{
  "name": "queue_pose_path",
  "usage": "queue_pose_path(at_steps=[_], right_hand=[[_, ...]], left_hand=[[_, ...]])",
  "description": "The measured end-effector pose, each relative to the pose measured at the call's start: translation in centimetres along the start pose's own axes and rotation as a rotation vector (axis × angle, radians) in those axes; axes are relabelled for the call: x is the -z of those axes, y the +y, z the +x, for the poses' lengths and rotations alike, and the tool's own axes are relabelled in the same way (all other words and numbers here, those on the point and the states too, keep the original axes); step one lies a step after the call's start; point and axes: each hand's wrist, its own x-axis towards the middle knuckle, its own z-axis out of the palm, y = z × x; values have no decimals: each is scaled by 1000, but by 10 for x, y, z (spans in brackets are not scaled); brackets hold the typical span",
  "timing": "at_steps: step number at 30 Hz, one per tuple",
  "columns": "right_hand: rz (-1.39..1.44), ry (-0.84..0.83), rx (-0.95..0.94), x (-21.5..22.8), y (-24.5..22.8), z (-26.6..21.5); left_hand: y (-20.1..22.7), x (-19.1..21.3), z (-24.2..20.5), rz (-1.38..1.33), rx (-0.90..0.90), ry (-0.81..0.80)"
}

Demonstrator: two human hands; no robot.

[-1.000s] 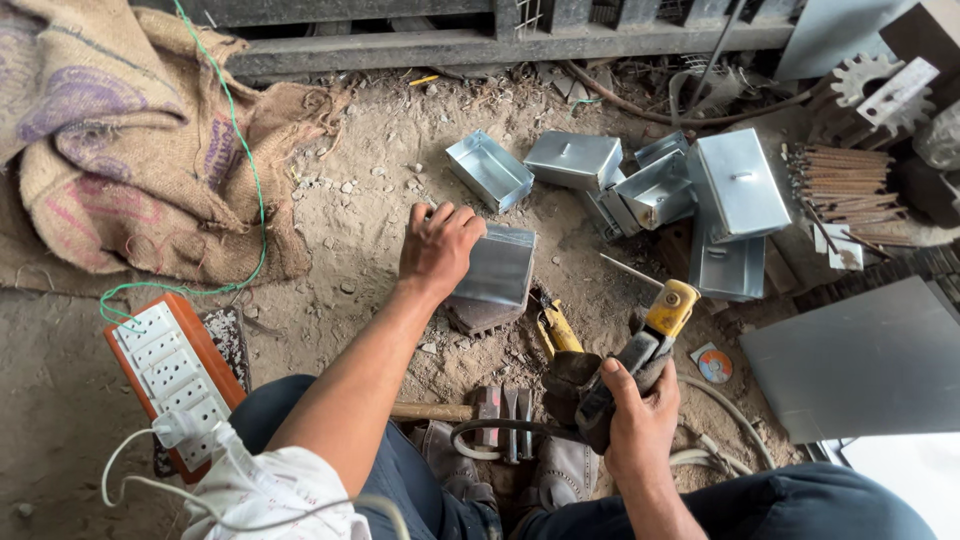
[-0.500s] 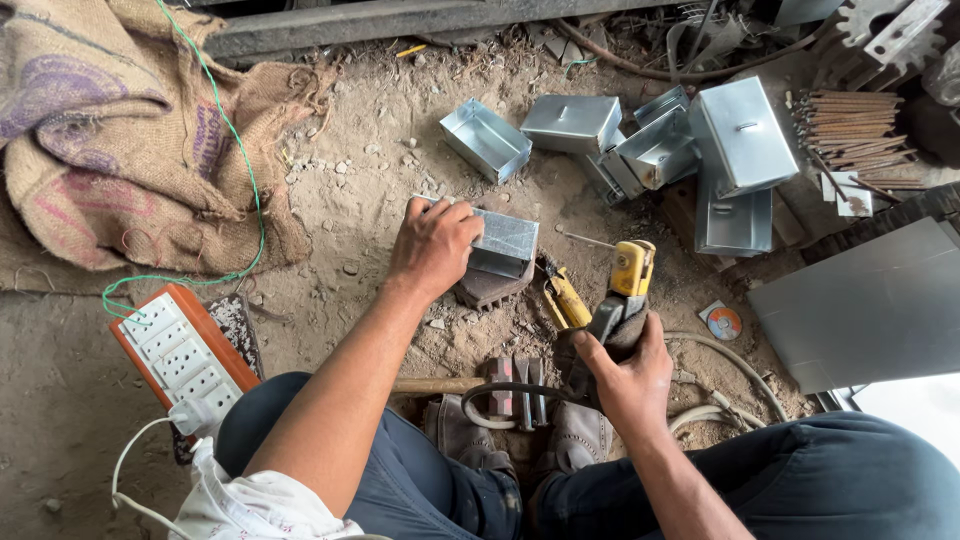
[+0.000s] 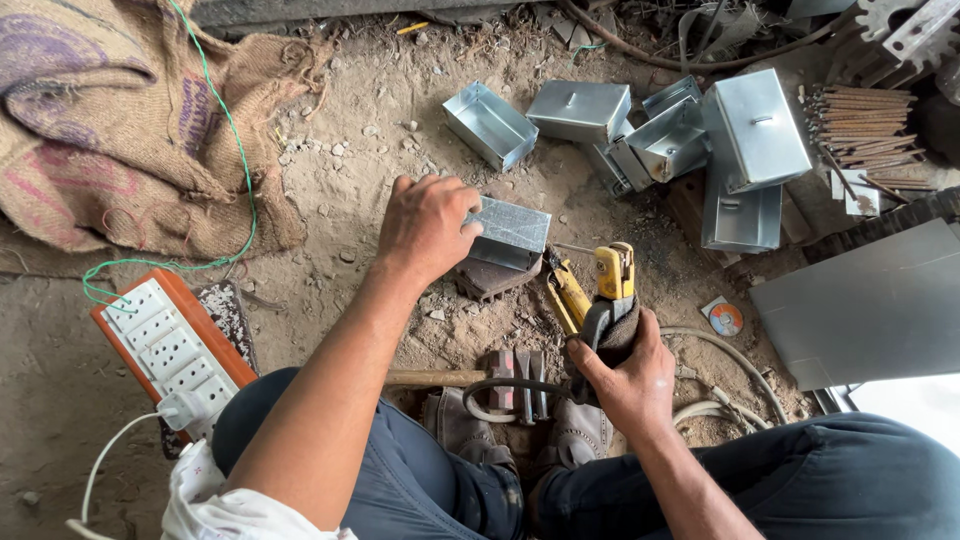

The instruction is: The person sits on the ground and uses a handheld welding tool to join the seams of small rectangular metal boxes. They repeatedly reposition the boxes and weld different edges, producing bright sparks and smoke.

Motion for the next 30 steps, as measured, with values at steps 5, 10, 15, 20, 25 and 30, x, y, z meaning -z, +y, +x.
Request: queue_pose_path(at_steps=[5,10,15,20,25,30], right_hand=[[-23,-7,45,1,-2,-1],[-67,-2,43,2,-6,-2],[-56,-12,32,1,-5,-1],[-85,-16,11,0,-3,0],[-82,-15,26,-1,-3,0],[-76,-14,33,-1,-1,0]], left_hand=[[0,13,-1,-33,39,9],[-3,29,-6,-50,51,53],[-3,36,-9,-67,57,80],[0,38,-9,-78,56,64],[0,39,-9,-86,46,72],[0,39,-7,-87,53,78]])
